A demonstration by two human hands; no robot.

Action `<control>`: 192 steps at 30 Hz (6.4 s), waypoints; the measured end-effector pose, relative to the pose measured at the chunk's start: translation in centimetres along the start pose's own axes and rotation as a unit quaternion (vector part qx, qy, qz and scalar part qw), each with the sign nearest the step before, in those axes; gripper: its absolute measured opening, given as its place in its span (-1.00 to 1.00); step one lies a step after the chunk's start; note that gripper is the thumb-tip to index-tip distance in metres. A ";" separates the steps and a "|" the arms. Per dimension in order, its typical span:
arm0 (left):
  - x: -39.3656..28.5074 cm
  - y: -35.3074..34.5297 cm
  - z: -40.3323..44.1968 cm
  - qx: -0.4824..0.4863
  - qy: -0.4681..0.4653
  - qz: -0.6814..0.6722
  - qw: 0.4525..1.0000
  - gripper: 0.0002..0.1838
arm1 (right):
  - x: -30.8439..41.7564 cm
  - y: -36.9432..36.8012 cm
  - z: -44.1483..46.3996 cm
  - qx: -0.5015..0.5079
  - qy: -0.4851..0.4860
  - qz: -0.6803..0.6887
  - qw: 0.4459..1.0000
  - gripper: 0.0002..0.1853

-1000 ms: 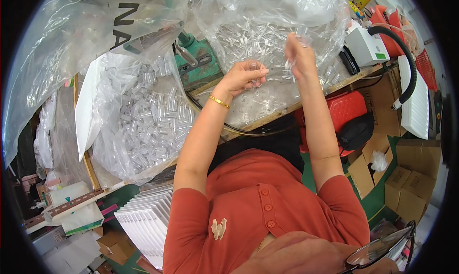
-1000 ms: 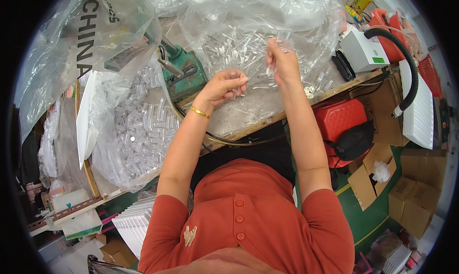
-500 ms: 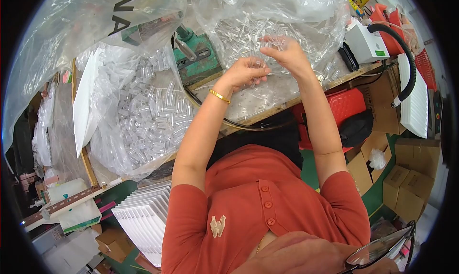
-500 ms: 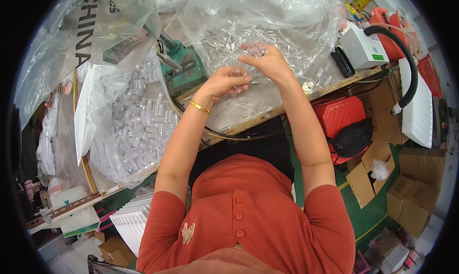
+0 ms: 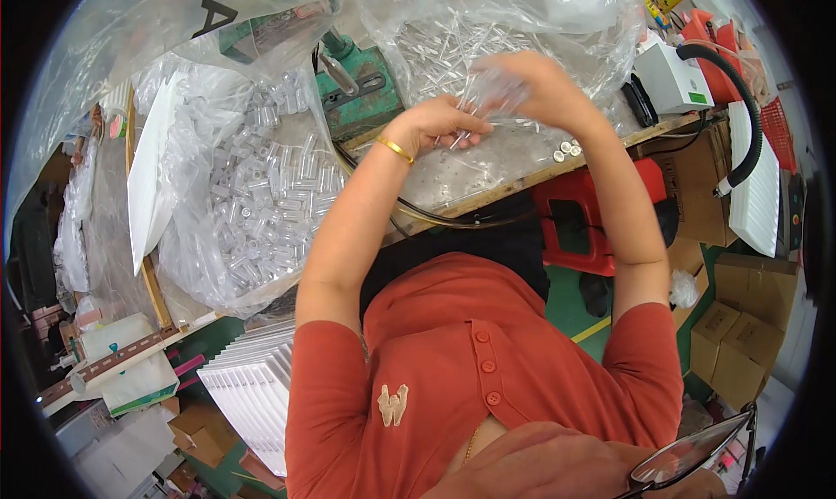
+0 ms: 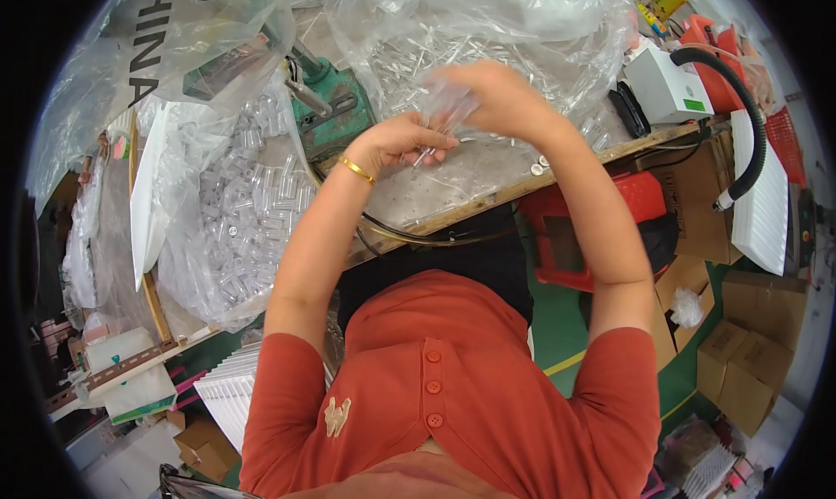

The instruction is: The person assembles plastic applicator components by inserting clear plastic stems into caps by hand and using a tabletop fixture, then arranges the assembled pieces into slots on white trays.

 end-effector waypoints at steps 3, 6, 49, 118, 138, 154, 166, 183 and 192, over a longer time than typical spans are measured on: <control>-1.3 0.0 0.9 0.050 -0.052 0.090 0.993 -0.81 | 0.4 -5.6 -1.2 0.169 0.103 -0.322 0.926 -0.58; -2.2 -1.1 0.1 0.101 -0.035 0.119 0.987 -0.79 | -3.2 -7.0 -1.6 0.206 0.052 -0.391 0.896 -0.60; -7.6 5.6 2.2 -0.374 -0.267 -0.105 0.882 -0.46 | -11.5 -4.6 0.2 0.002 -0.286 -0.020 0.958 -0.65; 2.2 13.6 -17.9 -0.307 -0.234 -0.109 0.916 -0.74 | 0.9 -15.4 0.8 0.124 -0.131 -0.046 0.982 -0.85; -11.2 18.1 -16.6 -0.428 -0.453 0.122 0.772 -0.78 | -5.1 -17.6 4.8 -0.240 -0.240 0.386 0.858 -0.84; -11.2 16.9 -19.3 -0.438 -0.514 0.073 0.734 -0.81 | -6.4 -15.7 1.0 -0.110 -0.325 0.461 0.818 -0.76; -0.2 19.4 -19.8 -0.441 -0.151 0.603 0.648 -0.64 | -4.4 -16.4 0.2 -0.036 -0.311 0.222 0.924 -0.73; -2.7 14.1 -18.6 -0.319 -0.225 0.287 0.875 -0.73 | -3.3 -14.7 1.9 -0.004 -0.260 0.123 0.958 -0.75; -5.9 14.3 -17.3 -0.389 -0.312 0.084 0.863 -0.80 | -1.0 -16.3 3.9 -0.031 -0.178 0.216 0.959 -0.77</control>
Point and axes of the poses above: each hand's wrist, its own z-axis towards the middle knuckle, its own y-axis out of the back of the hand, x = y × z, the point moved 10 cm from there along z, towards the middle knuckle, and after that the axes turned 7 degrees about -y, right-handed, at the moved point
